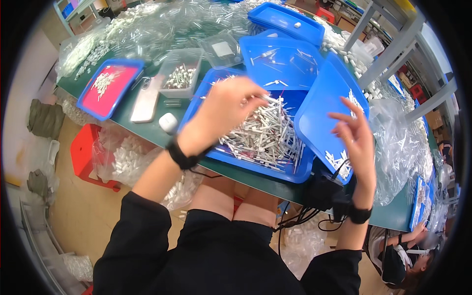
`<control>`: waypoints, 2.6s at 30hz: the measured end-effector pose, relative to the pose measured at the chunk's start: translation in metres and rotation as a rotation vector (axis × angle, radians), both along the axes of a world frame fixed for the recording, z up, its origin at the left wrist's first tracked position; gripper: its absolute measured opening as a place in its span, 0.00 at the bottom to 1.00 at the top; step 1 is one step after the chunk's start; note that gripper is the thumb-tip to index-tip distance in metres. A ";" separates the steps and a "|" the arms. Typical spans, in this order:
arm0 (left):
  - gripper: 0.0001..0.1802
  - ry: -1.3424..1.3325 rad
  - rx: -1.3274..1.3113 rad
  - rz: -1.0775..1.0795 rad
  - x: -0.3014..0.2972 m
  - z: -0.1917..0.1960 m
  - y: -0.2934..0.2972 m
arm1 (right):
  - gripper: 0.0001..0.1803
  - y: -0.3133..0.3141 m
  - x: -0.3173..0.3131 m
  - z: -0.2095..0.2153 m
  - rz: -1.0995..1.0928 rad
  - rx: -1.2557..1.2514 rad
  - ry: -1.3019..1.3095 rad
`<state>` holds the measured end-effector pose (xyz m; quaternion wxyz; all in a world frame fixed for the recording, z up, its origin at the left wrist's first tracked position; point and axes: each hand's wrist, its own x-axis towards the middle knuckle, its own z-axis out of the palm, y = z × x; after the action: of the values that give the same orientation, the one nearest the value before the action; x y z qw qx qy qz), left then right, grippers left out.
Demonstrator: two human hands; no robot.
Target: The person repeatedly picks up small white cylindrical components and thin metal rods from blue trays on a workbench. They insert the rods into the components by hand and place the assembled units into a separate blue tray. The process is repetitive and performed one at a time.
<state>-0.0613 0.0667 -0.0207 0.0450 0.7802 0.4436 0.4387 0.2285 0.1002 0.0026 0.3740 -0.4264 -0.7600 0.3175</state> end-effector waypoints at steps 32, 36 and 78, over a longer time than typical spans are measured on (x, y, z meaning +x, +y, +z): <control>0.09 -0.982 -0.203 0.009 -0.098 0.016 0.025 | 0.08 0.083 0.113 -0.098 -0.523 0.119 -0.537; 0.05 -1.027 -0.173 -0.321 -0.040 0.037 -0.016 | 0.07 0.068 0.096 -0.071 -0.484 0.291 -0.513; 0.09 -0.485 0.086 -0.367 0.059 -0.006 -0.057 | 0.08 -0.079 -0.040 0.016 0.122 0.525 -0.092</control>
<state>-0.0023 0.0100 -0.0266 0.1948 0.7212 0.2523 0.6150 0.1886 0.0209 0.0183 0.4170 -0.2822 -0.8567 0.1117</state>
